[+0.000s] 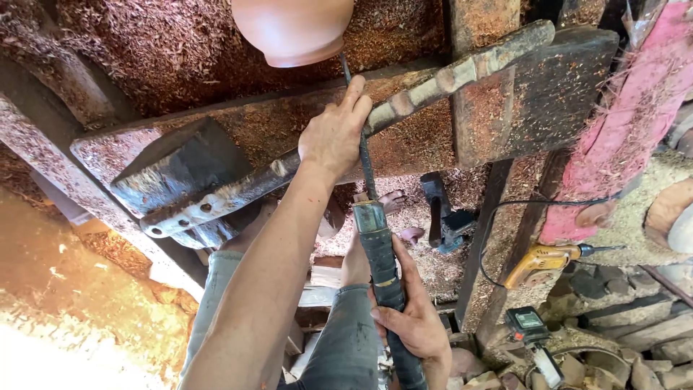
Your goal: Shaping a wooden object on a lathe with a chisel and finishing it with a hand file
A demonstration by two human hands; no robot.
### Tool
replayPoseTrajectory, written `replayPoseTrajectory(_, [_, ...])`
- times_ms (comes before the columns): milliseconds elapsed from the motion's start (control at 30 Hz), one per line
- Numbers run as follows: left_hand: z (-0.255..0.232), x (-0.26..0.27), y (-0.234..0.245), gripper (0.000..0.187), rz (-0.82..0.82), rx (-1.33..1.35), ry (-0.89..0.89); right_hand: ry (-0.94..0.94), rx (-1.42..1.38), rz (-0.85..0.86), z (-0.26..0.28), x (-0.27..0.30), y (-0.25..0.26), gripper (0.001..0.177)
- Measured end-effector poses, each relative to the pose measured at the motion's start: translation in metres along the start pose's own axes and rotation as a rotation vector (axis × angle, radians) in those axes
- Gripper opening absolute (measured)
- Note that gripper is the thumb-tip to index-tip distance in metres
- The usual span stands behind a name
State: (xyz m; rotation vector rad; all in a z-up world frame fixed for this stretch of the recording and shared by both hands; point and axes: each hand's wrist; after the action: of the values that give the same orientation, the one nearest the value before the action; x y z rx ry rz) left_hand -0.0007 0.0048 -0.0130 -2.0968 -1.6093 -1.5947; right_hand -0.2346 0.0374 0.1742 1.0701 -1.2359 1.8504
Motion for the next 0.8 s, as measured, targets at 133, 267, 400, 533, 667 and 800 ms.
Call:
replayPoseTrajectory(133, [0.000, 0.001, -0.001, 0.037, -0.004, 0.009, 0.007, -0.005, -0.005, -0.018, -0.003, 0.000, 0.001, 0.106])
replayPoseTrajectory(267, [0.000, 0.000, -0.004, 0.039, -0.009, 0.015, 0.026, 0.005, 0.049, -0.004, 0.008, 0.000, 0.004, 0.103])
replayPoseTrajectory(400, [-0.003, 0.002, -0.001, 0.037, -0.039, 0.010, 0.039, 0.016, 0.057, 0.043, 0.011, -0.001, 0.016, 0.103])
replayPoseTrajectory(533, [-0.007, 0.004, 0.004, 0.047, -0.030, 0.004, 0.054, -0.015, 0.062, 0.080, 0.018, -0.002, 0.029, 0.103])
replayPoseTrajectory(667, [-0.008, 0.003, 0.002, 0.048, -0.036, -0.019, 0.079, -0.020, 0.108, 0.106, 0.026, -0.003, 0.040, 0.102])
replayPoseTrajectory(800, [-0.009, 0.004, 0.001, 0.056, -0.047, -0.037, 0.088, -0.033, 0.146, 0.146, 0.030, -0.005, 0.058, 0.101])
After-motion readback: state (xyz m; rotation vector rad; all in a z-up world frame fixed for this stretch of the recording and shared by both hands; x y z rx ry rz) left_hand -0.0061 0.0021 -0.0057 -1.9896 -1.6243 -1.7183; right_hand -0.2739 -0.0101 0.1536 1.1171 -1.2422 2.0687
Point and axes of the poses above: each hand's wrist, its own x-axis away from the middle knuckle, its own y-axis out of the back of the hand, z = x × y, and after that the axes turned 1 degree about -x, right-handed
